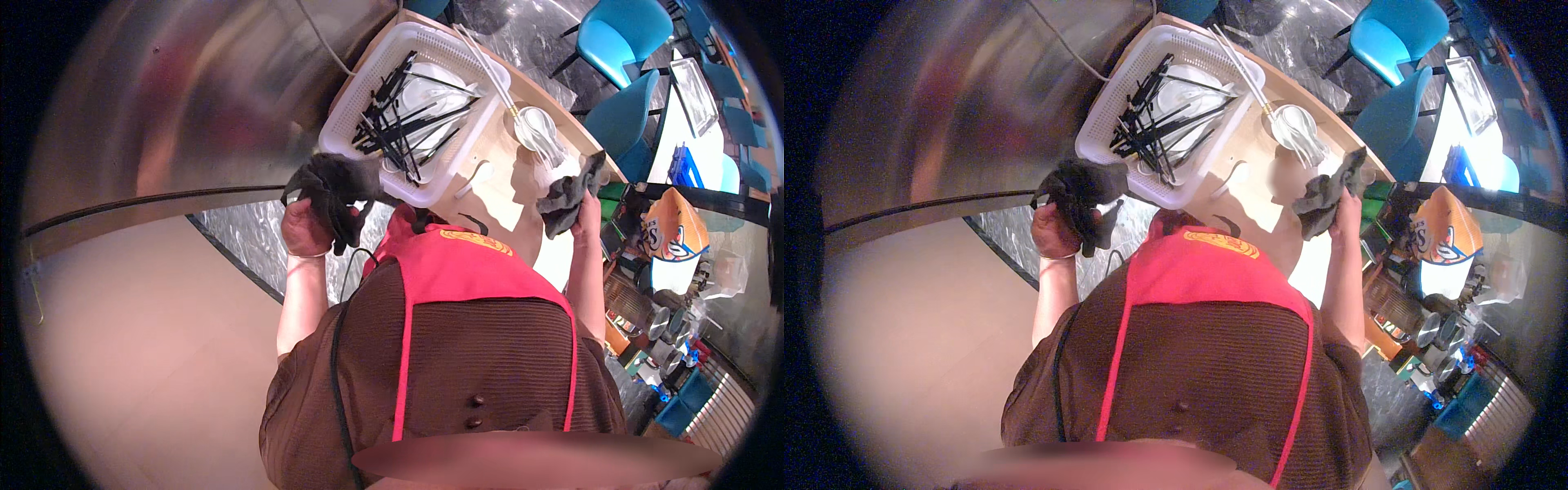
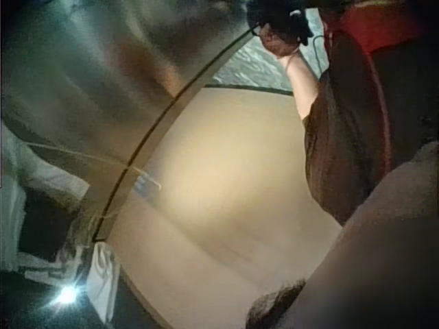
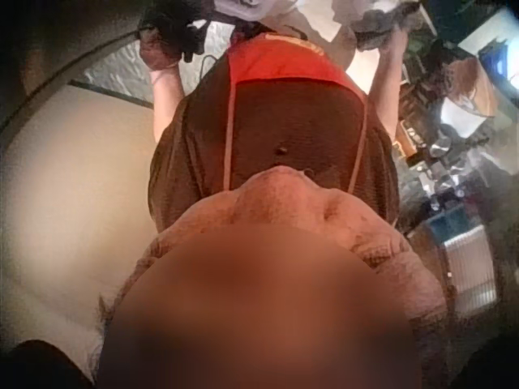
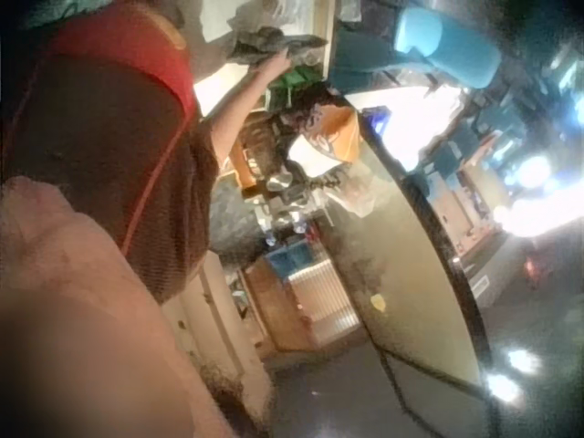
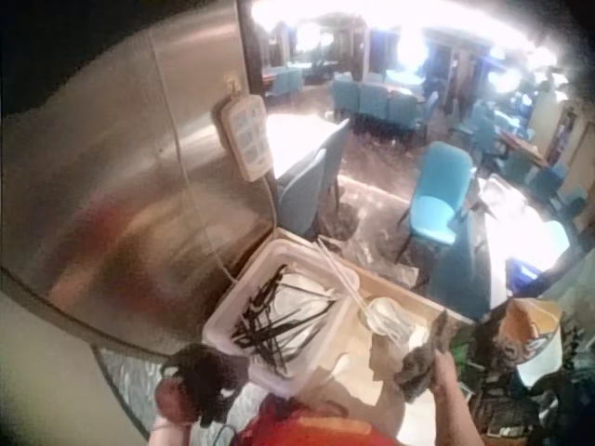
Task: The person dries spoons, forks, and chopsticks with a dark cloth after washing, then places them into a white plastic basket on the counter. The person handles items one at a time, wiping each piece before setting it aside.
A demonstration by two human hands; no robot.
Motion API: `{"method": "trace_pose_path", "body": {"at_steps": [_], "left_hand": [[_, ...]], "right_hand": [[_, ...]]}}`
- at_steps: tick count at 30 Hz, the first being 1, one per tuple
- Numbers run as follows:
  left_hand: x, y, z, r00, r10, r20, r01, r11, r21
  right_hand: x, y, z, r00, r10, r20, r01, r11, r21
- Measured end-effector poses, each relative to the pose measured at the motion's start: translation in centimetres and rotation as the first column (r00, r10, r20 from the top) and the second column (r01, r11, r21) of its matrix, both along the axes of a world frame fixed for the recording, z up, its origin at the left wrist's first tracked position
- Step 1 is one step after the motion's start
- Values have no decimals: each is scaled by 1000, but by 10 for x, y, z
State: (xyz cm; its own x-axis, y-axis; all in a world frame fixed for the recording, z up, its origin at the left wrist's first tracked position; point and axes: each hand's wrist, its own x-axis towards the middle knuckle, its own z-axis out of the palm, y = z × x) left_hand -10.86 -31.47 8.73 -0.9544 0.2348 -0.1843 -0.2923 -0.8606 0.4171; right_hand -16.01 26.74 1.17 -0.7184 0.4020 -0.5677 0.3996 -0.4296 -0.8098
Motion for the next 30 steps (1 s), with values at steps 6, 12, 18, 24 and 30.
{"method": "trace_pose_path", "body": {"at_steps": [6, 12, 18, 24, 30], "left_hand": [[-11, -29, -8, 969, 244, 23, -243, 968, -64], [-16, -63, -47, 994, 58, -94, -41, 985, 166], [1, -72, -73, 978, 205, 41, -204, 978, -46], [8, -69, -66, 973, 225, 49, -227, 972, 56], [13, -75, -62, 972, 186, 143, -214, 953, 214]], "right_hand": [[8, -72, 52, 950, 288, -124, -271, 953, 132], [-37, -171, 86, 533, 846, -8, -758, 481, 440], [-84, -283, 40, 52, 730, 681, -308, -638, 706], [-103, -330, -18, 2, 462, 887, -201, -869, 453], [-106, -338, -30, -1, 338, 941, -209, -921, 330]]}}
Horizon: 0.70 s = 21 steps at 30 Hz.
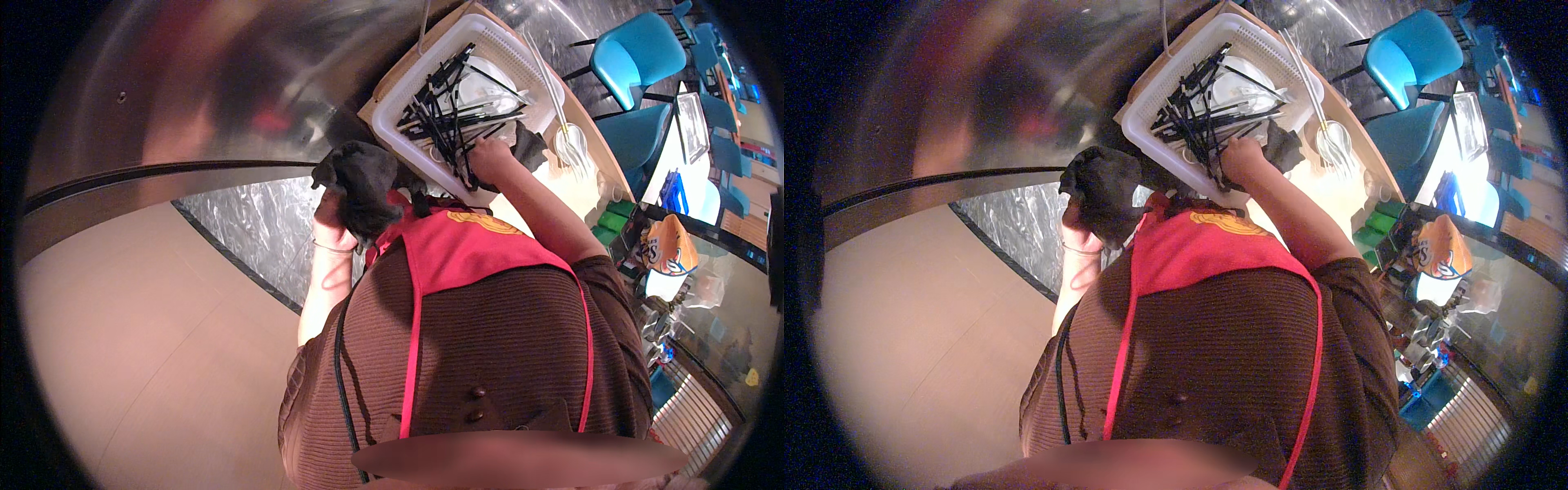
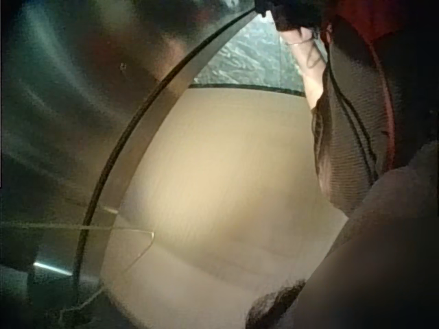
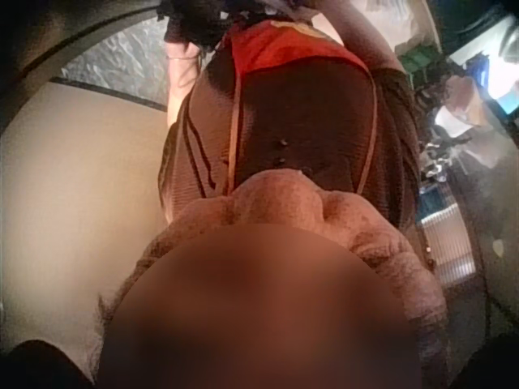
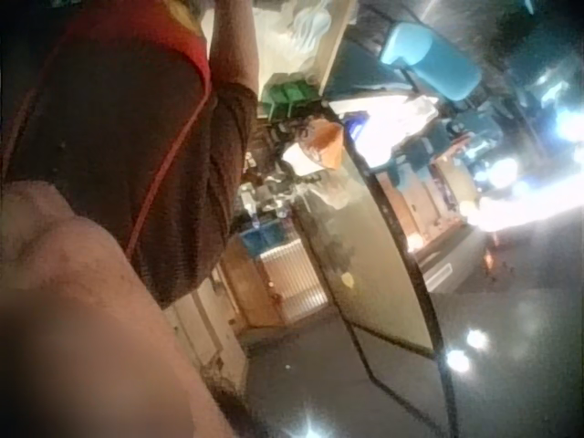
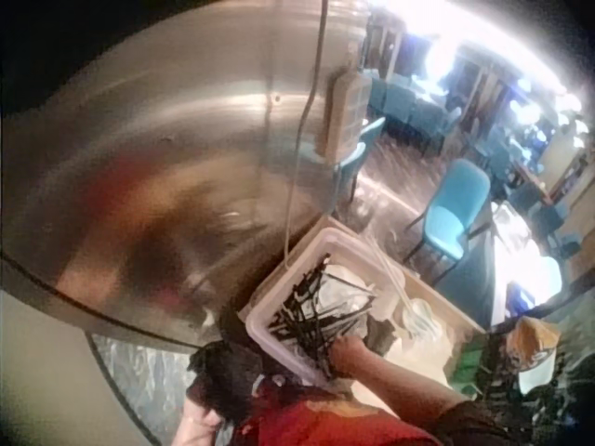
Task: The person dries spoons, forks, and chopsticks with a dark cloth after washing, then places them into a white plastic basket on the counter. The person handles items one at a time, wiping each piece before setting it aside.
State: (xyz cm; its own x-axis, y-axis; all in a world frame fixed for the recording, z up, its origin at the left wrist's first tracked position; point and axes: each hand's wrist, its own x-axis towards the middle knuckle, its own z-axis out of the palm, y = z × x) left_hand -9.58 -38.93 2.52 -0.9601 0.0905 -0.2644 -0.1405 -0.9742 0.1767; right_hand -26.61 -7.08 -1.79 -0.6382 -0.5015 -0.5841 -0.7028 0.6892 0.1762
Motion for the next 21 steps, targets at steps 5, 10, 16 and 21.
{"method": "trace_pose_path", "body": {"at_steps": [5, 10, 16, 21], "left_hand": [[-9, 0, -9, 959, -31, -282, 11, 997, -73], [-17, 6, -18, 998, -21, 54, 22, 1000, -21], [-44, 22, -38, 943, -329, -41, -80, -104, -991], [-54, 65, -43, 870, -488, -71, -156, -135, -979]], "right_hand": [[-2, -2, -1, 980, 194, 38, -196, 979, 53], [-9, 6, 18, 996, 71, 46, -70, 997, -36], [-22, 31, 94, 938, -241, 251, 333, 829, -449], [7, 41, 138, 459, -167, 873, 889, 75, -453]]}}
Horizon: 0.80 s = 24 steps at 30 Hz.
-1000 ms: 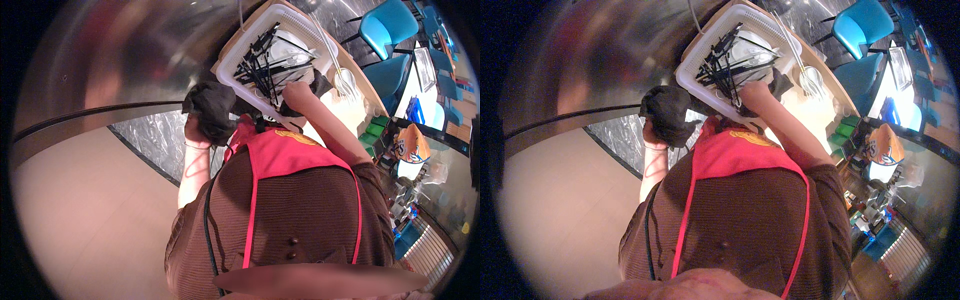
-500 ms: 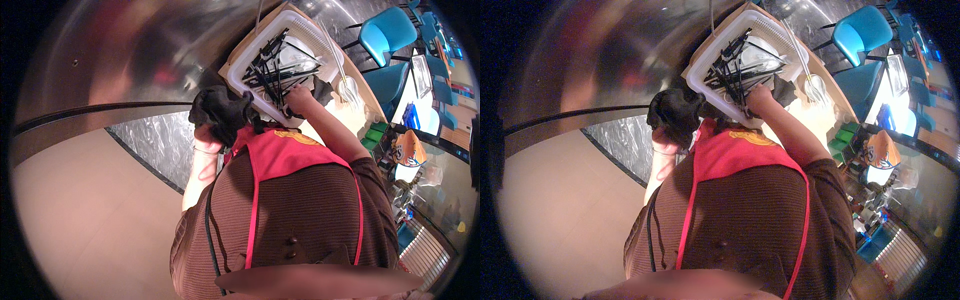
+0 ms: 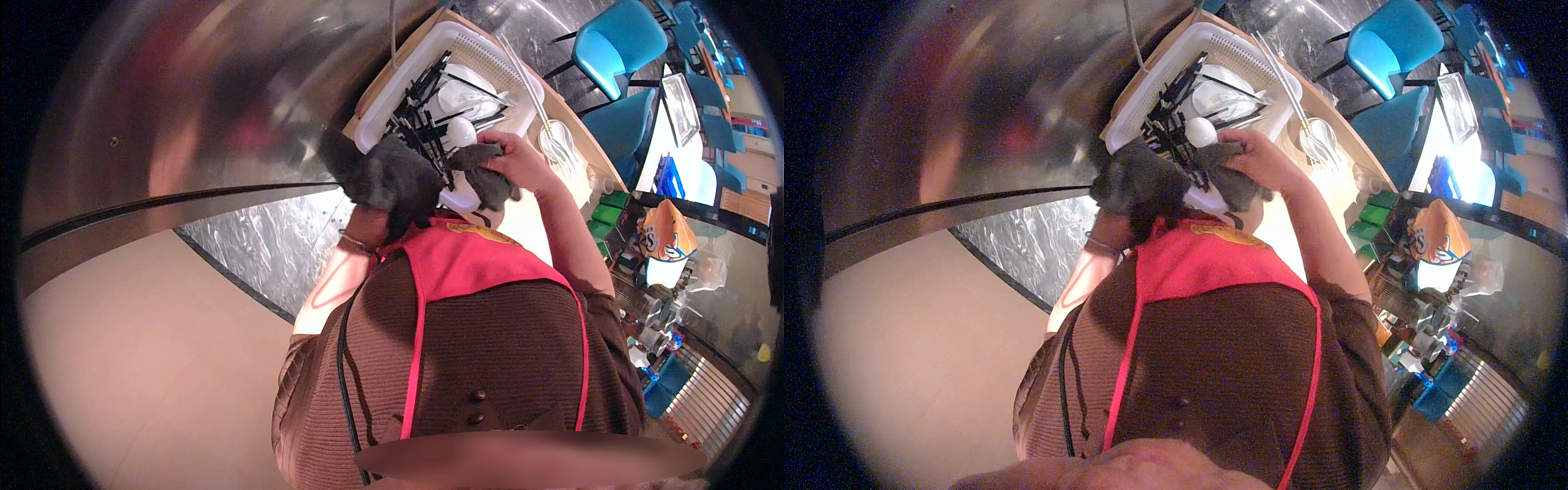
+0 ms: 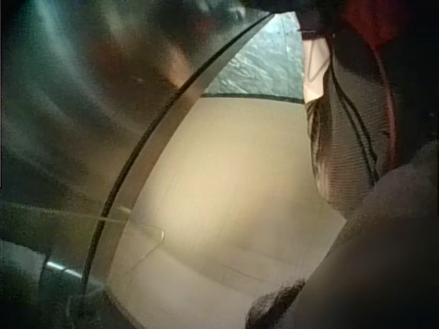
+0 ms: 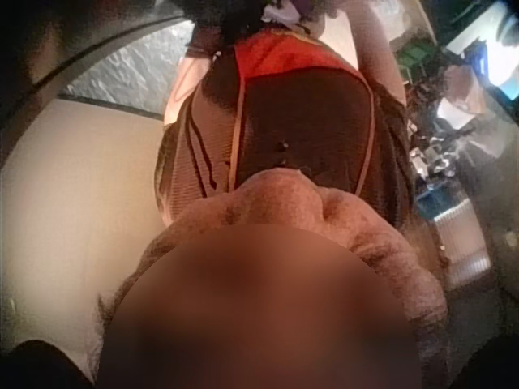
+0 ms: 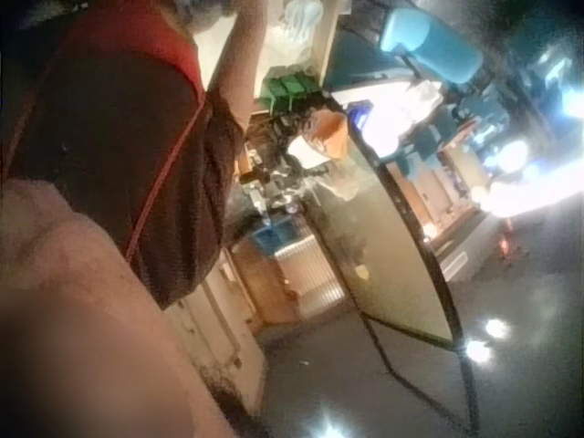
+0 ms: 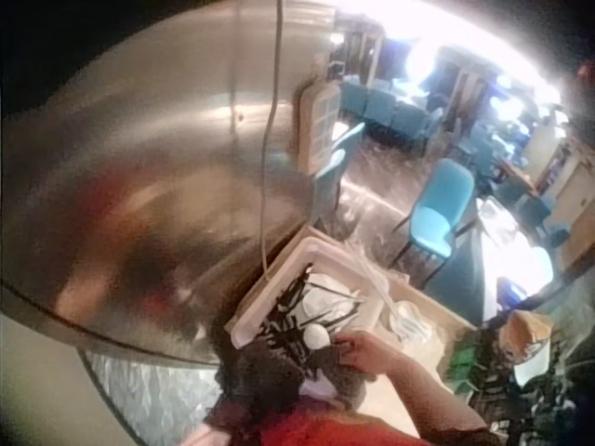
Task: The person dries spoons, forks, and chopsticks with a dark cloth after washing, then places them into a white plastic basket on the counter. The person handles items one at a time, wiping each piece before setting it aside.
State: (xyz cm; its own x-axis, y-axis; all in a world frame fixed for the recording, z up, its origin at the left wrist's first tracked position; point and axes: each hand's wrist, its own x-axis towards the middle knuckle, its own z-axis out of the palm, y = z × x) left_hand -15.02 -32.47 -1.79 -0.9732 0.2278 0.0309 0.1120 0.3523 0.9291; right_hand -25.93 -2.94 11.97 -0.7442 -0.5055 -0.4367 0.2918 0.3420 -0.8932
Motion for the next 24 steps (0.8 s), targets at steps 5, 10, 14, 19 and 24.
{"method": "trace_pose_path", "body": {"at_steps": [5, 10, 14, 19, 24], "left_hand": [[5, 49, 10, 983, -184, 9, 183, 982, 43], [-5, 78, 24, 929, -364, 67, 348, 922, 171], [8, 89, 45, 928, -346, 140, 337, 938, 87], [18, 109, 67, 970, -212, 119, 146, 898, 414], [23, 114, 95, 970, -152, 190, 54, 896, 441]], "right_hand": [[42, -4, 1, 990, -137, 39, 139, 870, -473], [69, 24, 2, 974, -223, -23, 198, 902, -385], [86, 47, -9, 958, -277, -76, 252, 937, -240], [100, 85, -23, 755, -652, -72, 640, 756, -141], [123, 146, 5, 547, -837, 4, 824, 537, -180]]}}
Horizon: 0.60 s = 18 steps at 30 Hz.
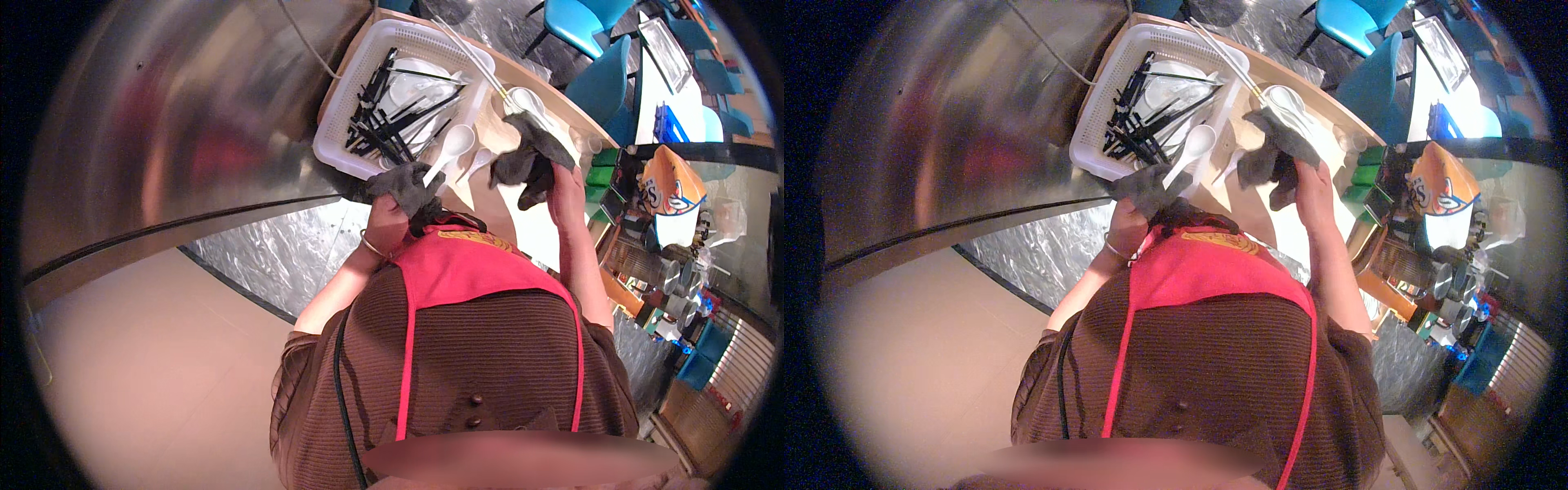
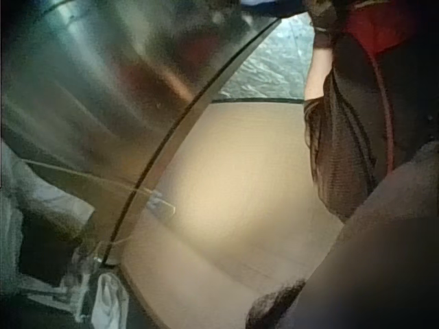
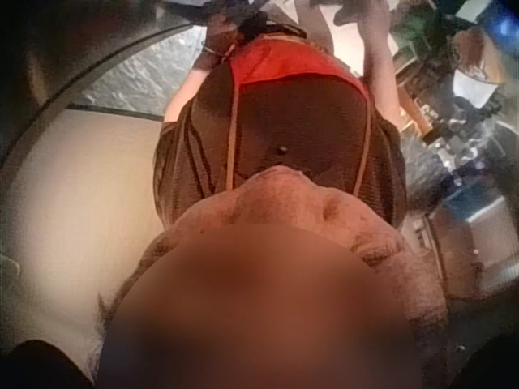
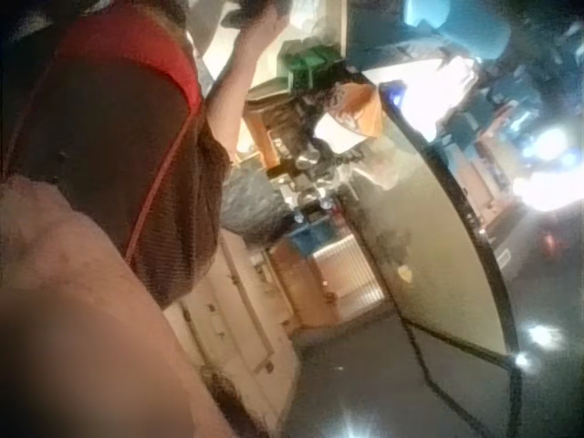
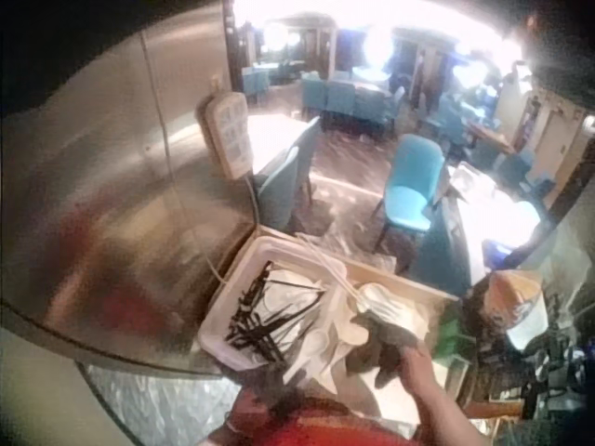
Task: The person dries spoons, forks, and chopsticks with a dark cloth after washing, then places them into a white plastic basket on the counter. The person handles items one at a time, wiping each piece before setting it aside.
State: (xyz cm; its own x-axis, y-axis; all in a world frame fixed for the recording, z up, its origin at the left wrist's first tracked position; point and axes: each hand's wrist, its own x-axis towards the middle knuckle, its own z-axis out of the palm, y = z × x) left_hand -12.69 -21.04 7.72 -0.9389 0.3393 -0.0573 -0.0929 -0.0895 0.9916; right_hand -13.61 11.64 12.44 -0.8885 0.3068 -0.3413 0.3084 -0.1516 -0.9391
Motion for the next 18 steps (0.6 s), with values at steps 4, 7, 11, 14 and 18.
{"method": "trace_pose_path", "body": {"at_steps": [4, 7, 11, 14, 18], "left_hand": [[0, 10, 23, 962, -130, -242, 63, 962, -265], [1, 30, 24, 948, -228, -222, 161, 945, -285], [9, 57, 10, 939, -326, -112, 271, 897, -348], [10, 82, -2, 898, -419, -138, 319, 833, -452], [16, 106, 1, 842, -488, -231, 370, 833, -410]], "right_hand": [[21, 26, 12, 855, 518, 15, -39, 36, 999], [36, 35, 12, 947, 295, -128, -98, 644, 759], [59, 40, 16, 989, 148, 16, -142, 909, 391], [75, 45, 19, 872, 482, -90, -407, 814, 414], [73, 67, 5, 828, 555, 83, -531, 727, 436]]}}
